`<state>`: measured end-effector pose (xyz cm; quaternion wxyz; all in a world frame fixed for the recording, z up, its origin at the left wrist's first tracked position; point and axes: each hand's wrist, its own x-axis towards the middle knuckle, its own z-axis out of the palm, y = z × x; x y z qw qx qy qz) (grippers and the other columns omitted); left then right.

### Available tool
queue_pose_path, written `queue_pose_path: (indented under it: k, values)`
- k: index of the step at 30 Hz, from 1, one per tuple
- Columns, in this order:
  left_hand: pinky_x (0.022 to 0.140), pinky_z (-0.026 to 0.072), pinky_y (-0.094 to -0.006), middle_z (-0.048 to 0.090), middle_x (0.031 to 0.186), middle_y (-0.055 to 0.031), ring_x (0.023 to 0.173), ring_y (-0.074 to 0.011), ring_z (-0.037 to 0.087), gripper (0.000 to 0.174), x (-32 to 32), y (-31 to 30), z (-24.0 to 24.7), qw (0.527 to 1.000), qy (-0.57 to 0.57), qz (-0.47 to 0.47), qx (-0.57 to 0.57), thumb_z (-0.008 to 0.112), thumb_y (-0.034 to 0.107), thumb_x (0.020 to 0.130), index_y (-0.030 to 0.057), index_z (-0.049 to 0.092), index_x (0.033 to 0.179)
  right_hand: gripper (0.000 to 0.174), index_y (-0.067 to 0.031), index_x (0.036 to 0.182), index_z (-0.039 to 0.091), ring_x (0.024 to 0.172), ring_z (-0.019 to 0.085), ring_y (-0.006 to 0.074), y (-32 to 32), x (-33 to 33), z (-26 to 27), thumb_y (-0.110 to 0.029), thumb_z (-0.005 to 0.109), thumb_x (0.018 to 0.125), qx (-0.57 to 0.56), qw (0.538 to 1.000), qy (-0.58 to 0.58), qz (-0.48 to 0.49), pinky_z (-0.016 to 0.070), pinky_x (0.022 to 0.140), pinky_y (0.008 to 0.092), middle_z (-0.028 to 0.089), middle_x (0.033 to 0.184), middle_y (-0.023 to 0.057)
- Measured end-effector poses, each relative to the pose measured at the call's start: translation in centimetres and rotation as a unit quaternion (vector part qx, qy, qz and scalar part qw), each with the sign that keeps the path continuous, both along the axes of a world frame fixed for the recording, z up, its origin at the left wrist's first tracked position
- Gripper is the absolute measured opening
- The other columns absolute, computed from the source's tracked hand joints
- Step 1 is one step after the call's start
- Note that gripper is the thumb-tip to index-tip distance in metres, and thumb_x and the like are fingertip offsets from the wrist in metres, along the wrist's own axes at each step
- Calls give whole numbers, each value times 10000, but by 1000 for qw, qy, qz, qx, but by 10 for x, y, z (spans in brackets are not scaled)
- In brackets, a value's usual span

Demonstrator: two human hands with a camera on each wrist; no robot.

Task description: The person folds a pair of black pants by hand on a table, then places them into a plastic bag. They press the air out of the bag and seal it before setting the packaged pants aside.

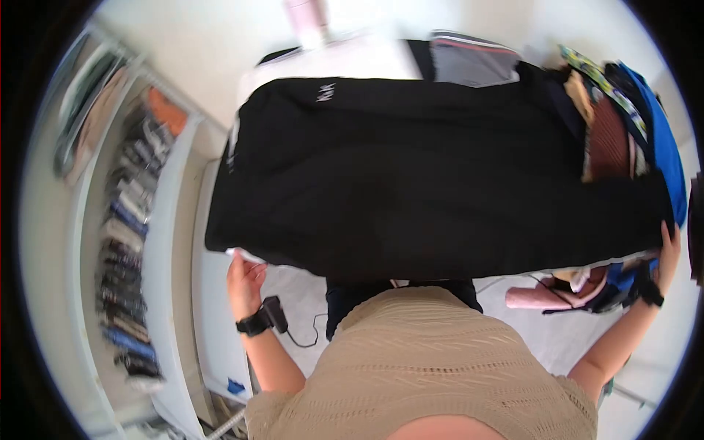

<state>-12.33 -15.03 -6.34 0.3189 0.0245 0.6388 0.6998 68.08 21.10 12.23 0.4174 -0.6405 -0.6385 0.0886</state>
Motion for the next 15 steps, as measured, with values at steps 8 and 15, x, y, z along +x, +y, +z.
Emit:
queue_pose_path:
  k: [8, 15]
  values:
    - [511, 432, -231, 612, 786, -72, 569, -126, 580, 429, -14, 9, 29, 930, 288, 159, -163, 629, 368, 901, -3, 534, 1096, 484, 45, 1272, 517, 1081, 572, 248, 35, 26, -38, -256, 619, 907, -9, 987, -153, -54, 413, 948, 306, 602, 1187, 177]
    - [552, 421, -234, 587, 805, -48, 623, -105, 533, 420, -38, 26, 39, 945, 294, 74, -121, 619, 154, 846, -18, 504, 1212, 485, 37, 1276, 516, 1184, 531, 347, 35, 16, -38, -284, 578, 918, -49, 970, -230, -64, 377, 1019, 354, 564, 1270, 223]
